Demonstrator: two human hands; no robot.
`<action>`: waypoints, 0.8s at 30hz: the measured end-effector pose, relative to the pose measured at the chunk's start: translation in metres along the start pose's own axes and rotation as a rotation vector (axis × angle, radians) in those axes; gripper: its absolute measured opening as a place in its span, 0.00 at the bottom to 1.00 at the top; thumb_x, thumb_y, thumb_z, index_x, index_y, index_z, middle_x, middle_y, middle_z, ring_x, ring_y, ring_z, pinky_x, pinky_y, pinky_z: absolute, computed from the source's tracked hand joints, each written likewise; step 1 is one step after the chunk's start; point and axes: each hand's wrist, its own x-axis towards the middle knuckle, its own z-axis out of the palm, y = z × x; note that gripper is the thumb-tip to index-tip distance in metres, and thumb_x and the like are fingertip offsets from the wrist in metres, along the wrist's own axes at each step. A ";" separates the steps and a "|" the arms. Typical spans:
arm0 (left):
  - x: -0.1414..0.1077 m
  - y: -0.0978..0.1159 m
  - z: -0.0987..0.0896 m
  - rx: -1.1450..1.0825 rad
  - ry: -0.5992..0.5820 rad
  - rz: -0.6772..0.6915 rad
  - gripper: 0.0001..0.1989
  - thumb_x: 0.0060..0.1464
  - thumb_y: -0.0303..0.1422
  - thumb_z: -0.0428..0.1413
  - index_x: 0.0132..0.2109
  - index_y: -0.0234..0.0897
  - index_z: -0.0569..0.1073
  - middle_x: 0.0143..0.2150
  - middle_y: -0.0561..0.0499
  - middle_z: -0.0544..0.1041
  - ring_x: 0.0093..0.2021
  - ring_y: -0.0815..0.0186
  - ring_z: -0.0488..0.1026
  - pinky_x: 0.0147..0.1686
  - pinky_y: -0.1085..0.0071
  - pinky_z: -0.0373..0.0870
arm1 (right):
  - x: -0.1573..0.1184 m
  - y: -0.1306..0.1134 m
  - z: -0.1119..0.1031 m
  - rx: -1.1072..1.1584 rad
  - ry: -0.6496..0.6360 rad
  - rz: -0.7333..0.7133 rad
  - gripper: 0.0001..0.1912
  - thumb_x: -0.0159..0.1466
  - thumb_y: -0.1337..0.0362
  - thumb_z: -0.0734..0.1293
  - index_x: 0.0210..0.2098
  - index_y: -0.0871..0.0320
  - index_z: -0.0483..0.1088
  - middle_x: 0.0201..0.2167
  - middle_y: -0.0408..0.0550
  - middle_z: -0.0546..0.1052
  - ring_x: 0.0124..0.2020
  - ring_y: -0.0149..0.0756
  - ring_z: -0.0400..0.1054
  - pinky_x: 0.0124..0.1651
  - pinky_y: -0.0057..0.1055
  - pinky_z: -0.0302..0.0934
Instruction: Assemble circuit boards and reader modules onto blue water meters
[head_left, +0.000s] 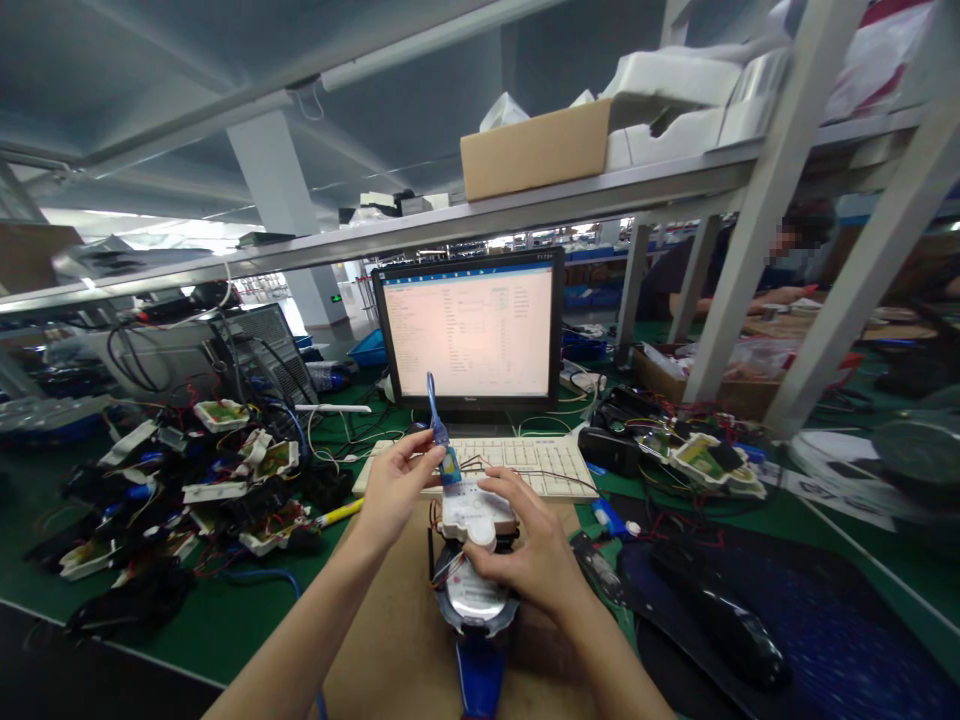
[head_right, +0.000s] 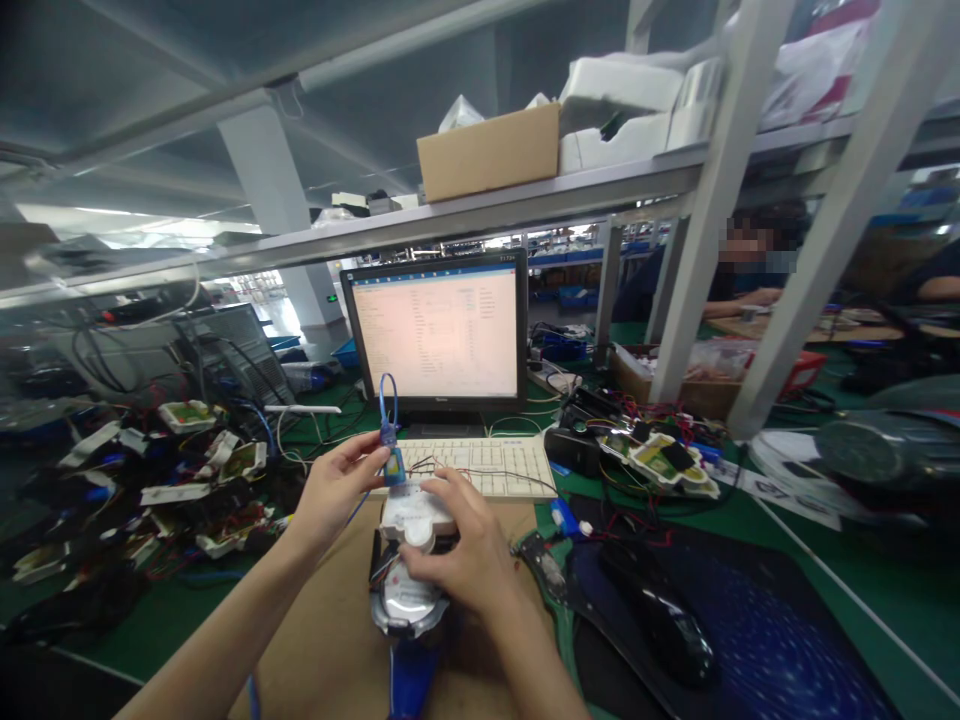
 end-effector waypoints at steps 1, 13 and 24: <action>0.000 -0.001 -0.001 -0.006 -0.006 -0.003 0.21 0.37 0.37 0.65 0.40 0.31 0.74 0.34 0.49 0.76 0.33 0.65 0.73 0.29 0.70 0.74 | 0.000 0.000 0.000 0.007 0.003 -0.002 0.28 0.47 0.65 0.69 0.48 0.55 0.65 0.52 0.53 0.67 0.54 0.44 0.61 0.56 0.42 0.57; 0.008 0.005 0.001 -0.449 0.076 -0.265 0.06 0.48 0.22 0.57 0.37 0.31 0.71 0.30 0.51 0.75 0.26 0.72 0.73 0.25 0.77 0.74 | 0.000 -0.002 -0.001 0.005 0.010 0.014 0.27 0.47 0.64 0.70 0.47 0.57 0.66 0.53 0.55 0.66 0.54 0.44 0.61 0.56 0.43 0.58; 0.008 0.001 -0.020 -0.485 0.093 -0.343 0.11 0.54 0.17 0.48 0.42 0.31 0.69 0.32 0.51 0.75 0.25 0.73 0.74 0.23 0.81 0.73 | 0.000 -0.003 -0.003 0.014 0.006 0.004 0.26 0.48 0.64 0.70 0.47 0.57 0.65 0.52 0.54 0.67 0.54 0.44 0.61 0.57 0.44 0.57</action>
